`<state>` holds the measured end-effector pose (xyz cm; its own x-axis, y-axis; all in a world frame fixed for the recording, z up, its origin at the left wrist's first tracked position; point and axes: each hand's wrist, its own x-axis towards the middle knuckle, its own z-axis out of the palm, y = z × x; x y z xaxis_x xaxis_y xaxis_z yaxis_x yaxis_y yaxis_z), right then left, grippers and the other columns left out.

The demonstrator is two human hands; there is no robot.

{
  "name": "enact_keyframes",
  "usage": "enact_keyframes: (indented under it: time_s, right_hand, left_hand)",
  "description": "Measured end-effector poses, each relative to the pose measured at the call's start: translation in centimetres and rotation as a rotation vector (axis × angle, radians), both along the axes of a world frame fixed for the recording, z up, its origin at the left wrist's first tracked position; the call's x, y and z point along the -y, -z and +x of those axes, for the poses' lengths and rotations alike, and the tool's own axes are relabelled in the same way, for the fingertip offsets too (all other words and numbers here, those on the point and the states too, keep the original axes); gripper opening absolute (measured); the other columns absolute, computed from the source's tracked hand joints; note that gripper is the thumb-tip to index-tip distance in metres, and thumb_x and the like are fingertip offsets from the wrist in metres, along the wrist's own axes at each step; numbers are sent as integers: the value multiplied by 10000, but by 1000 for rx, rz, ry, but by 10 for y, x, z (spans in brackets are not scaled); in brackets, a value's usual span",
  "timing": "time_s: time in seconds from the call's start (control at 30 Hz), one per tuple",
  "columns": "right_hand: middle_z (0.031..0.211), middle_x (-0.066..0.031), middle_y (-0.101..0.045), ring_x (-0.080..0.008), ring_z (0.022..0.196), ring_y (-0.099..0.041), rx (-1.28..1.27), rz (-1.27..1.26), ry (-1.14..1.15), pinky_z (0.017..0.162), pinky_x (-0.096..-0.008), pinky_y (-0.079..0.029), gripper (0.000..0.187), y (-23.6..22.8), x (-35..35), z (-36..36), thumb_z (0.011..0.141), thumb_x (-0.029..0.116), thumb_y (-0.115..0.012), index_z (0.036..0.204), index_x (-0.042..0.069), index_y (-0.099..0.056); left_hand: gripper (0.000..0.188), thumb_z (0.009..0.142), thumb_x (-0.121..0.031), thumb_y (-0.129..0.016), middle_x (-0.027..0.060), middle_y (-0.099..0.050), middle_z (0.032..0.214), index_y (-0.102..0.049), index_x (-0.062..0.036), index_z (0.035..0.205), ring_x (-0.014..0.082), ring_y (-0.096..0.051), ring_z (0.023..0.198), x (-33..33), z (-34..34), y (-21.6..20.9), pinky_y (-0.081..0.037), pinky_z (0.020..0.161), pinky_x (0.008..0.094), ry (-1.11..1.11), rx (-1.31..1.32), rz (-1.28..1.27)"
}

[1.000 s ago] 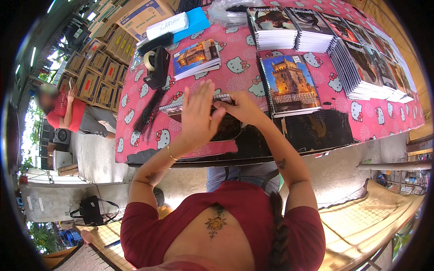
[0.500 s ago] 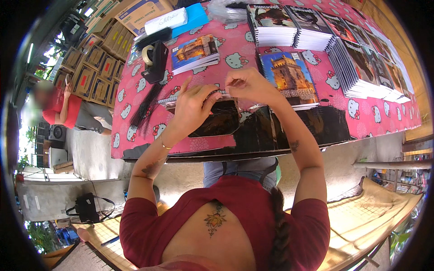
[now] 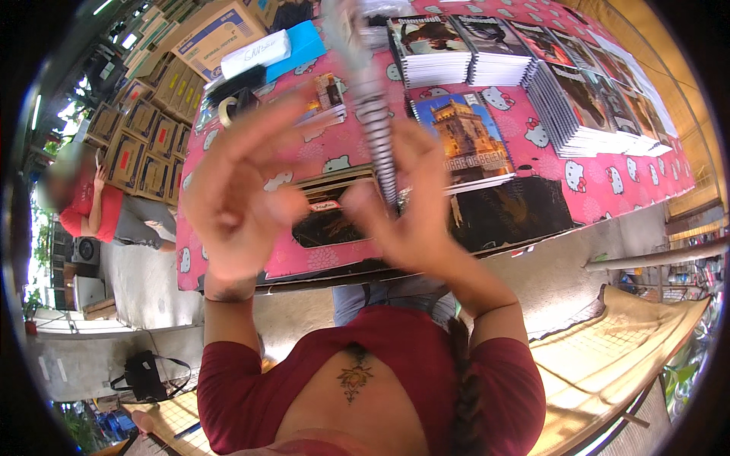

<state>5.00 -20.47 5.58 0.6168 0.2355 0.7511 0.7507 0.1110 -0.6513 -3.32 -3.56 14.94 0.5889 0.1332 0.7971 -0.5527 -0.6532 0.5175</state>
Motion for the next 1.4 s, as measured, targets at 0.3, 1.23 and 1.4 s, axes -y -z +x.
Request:
enact_keyframes:
  time_s: [0.3, 1.23, 1.4]
  right_hand:
    - [1072, -171, -716, -262, 968, -701, -421, -463, 178, 834, -370, -549, 524, 90, 125, 193, 887, 220, -778, 1322, -25, -619]
    - [1045, -16, -663, -83, 897, -600, -516, 55, -335, 879, -295, -492, 382, 87, -18, 71, 901, 84, -776, 1208, 33, -555]
    - [1003, -15, -669, -61, 893, -600, -592, 35, -437, 758, -233, -515, 289, 108, -24, 57, 927, 48, -742, 1172, 23, -592]
  left_hand:
    - [296, 902, -144, -714, 183, -747, 976, -713, -27, 1174, 248, -732, 840, -174, 128, 150, -564, 761, 351, -327, -377, 131]
    - [168, 916, -37, -648, 96, -604, 881, -689, -39, 1079, 282, -584, 833, -60, 47, 41, -383, 766, 399, -358, -18, 666]
    - [208, 893, -31, -669, 82, -609, 873, -690, -39, 1100, 275, -586, 815, -56, 25, 47, -390, 782, 389, -316, -99, 700]
